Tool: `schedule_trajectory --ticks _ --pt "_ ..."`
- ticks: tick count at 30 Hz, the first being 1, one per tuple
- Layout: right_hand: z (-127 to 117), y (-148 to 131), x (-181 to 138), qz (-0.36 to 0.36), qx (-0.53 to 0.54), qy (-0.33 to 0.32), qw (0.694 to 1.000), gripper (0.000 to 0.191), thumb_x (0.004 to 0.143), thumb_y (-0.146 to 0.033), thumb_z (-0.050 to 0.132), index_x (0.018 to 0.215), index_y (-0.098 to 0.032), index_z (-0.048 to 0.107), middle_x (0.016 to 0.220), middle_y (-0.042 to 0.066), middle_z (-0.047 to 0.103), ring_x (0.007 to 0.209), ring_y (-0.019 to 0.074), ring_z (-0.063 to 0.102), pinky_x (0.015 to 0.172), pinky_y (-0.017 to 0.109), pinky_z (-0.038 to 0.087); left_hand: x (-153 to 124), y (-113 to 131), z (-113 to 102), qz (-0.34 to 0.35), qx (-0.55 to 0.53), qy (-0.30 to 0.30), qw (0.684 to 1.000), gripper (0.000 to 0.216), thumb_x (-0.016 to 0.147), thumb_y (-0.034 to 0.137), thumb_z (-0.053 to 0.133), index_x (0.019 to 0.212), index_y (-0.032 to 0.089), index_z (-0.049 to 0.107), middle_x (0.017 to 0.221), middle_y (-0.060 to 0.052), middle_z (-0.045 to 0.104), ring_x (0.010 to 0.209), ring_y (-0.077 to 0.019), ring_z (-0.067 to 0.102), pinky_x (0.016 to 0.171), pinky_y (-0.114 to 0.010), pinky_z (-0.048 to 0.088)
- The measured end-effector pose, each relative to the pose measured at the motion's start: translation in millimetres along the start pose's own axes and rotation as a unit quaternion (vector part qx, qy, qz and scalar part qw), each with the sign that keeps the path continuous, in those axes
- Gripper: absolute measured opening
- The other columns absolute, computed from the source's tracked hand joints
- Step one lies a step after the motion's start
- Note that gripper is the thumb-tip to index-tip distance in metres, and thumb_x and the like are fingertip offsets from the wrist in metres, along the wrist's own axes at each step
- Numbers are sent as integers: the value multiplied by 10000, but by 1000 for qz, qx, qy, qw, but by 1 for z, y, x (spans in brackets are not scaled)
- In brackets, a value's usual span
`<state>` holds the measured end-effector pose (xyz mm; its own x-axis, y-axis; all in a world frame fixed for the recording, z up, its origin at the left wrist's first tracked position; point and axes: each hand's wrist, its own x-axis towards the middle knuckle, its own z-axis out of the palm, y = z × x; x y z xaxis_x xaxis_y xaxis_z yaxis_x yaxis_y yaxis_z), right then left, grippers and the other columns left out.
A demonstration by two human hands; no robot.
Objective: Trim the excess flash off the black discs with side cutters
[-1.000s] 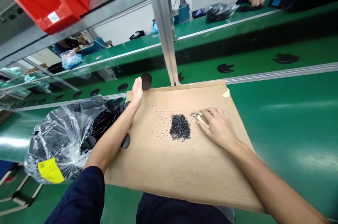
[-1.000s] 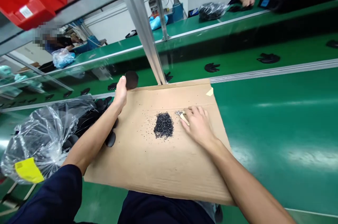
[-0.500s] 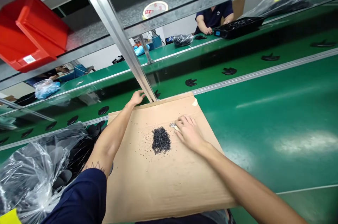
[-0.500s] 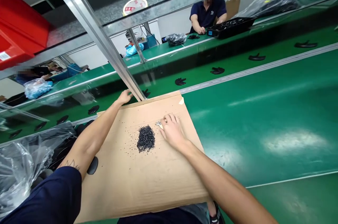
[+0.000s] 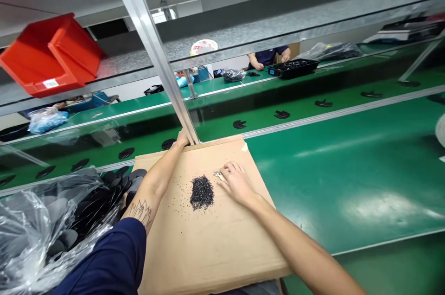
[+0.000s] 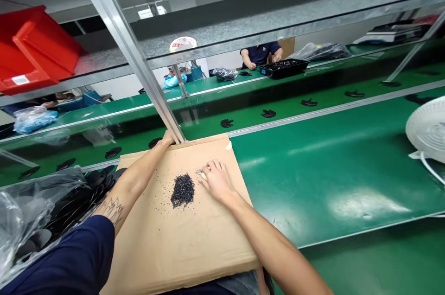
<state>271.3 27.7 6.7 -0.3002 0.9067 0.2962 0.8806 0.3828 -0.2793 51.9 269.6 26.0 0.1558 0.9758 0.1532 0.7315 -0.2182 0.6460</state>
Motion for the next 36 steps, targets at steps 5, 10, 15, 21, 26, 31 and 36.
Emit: schedule_trajectory --ticks 5,10,15,21,26,31,36 --pt "0 0 6 -20 28 22 999 237 978 -312 587 1126 -175 712 1203 171 660 1177 313 571 1008 463 471 -10 -5 -28 -46 -63 126 989 366 979 377 635 1270 156 609 1276 -106 637 1110 -230 655 946 -449 586" --pt "2 -8 11 -76 178 104 976 295 1009 -361 512 1082 -186 738 1168 170 686 1146 311 622 994 515 510 -50 -16 -64 -62 -120 269 954 189 990 193 521 1158 142 593 1096 -79 680 1006 -154 690 951 -290 554" --pt "5 -25 14 -7 486 -50 872 509 997 -606 454 1156 -205 726 1058 128 738 919 248 710 762 405 597 -155 -5 -55 58 -166 245 953 123 919 251 655 996 179 593 1003 -53 697 921 -137 700 864 -276 582" --pt "2 -44 9 60 609 -275 741 577 785 -614 770 1141 -165 706 886 64 726 681 152 643 563 271 550 -275 27 -23 292 -167 -17 942 57 972 261 597 1020 275 625 976 -33 734 941 -191 738 860 -345 619" --pt "5 -43 12 151 610 -230 743 576 723 -632 811 1066 -177 726 907 71 744 768 196 698 607 300 583 -271 -13 -84 244 99 -6 965 295 934 99 481 1119 238 664 1121 -89 745 1077 -262 711 953 -440 586" --pt "6 -38 14 136 609 -189 758 561 786 -642 750 1115 -188 728 957 78 747 794 200 702 605 310 584 -245 -65 -152 92 351 -110 926 397 796 -27 465 1021 183 717 1214 -131 725 1272 -293 598 1068 -475 477" --pt "7 -39 12 152 632 -210 731 555 736 -573 820 1123 -179 758 994 91 765 854 209 707 615 303 599 -236 -75 -165 79 410 -188 889 337 749 -5 559 964 196 724 1121 -115 725 1168 -288 634 1021 -426 460"
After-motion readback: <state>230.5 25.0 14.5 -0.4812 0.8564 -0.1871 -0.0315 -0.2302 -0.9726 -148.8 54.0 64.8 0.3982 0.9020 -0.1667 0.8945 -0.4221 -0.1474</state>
